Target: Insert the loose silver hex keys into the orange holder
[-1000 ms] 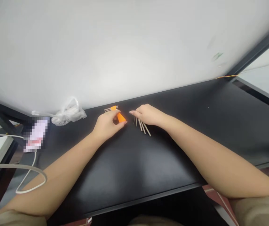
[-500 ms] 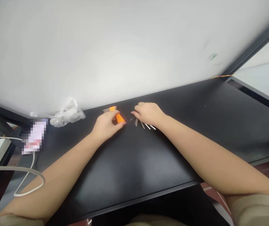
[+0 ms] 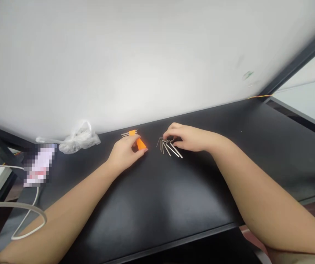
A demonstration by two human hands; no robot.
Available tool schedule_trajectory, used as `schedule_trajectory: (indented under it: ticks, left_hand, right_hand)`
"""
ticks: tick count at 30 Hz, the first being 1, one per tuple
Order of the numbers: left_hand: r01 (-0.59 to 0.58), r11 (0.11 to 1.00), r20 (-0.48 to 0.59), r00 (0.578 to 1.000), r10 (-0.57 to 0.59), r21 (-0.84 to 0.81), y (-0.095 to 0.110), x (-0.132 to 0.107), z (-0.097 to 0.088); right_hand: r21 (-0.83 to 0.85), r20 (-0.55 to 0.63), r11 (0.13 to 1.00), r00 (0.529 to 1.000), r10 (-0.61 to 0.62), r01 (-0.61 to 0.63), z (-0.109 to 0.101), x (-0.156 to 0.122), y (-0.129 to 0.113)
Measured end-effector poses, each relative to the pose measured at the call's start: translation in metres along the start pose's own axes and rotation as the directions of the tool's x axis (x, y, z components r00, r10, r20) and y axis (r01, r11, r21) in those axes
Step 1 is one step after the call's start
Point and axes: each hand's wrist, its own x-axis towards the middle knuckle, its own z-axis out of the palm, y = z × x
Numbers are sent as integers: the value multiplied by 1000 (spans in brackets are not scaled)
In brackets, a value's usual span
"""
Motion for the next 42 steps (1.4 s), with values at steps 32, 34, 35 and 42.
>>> schedule_trajectory:
  ticks: [32, 34, 35, 42]
  left_hand:
    - [-6, 1000, 21, 1000, 6, -21, 0, 1, 0]
    - [-6, 1000, 28, 1000, 7, -22, 1, 1, -1]
    - [-5, 1000, 34, 999, 6, -22, 1, 1, -1]
    - [4, 1000, 57, 998, -3, -15, 3, 1, -4]
  right_hand:
    - [-186, -20, 982, 1000, 5, -9, 10, 0, -3]
    - [-177, -23, 984, 1000, -14, 9, 9, 0, -1]
    - [-172, -18, 985, 999, -28, 24, 9, 0, -1]
    - [-130, -26, 991, 999, -47, 44, 12, 7, 0]
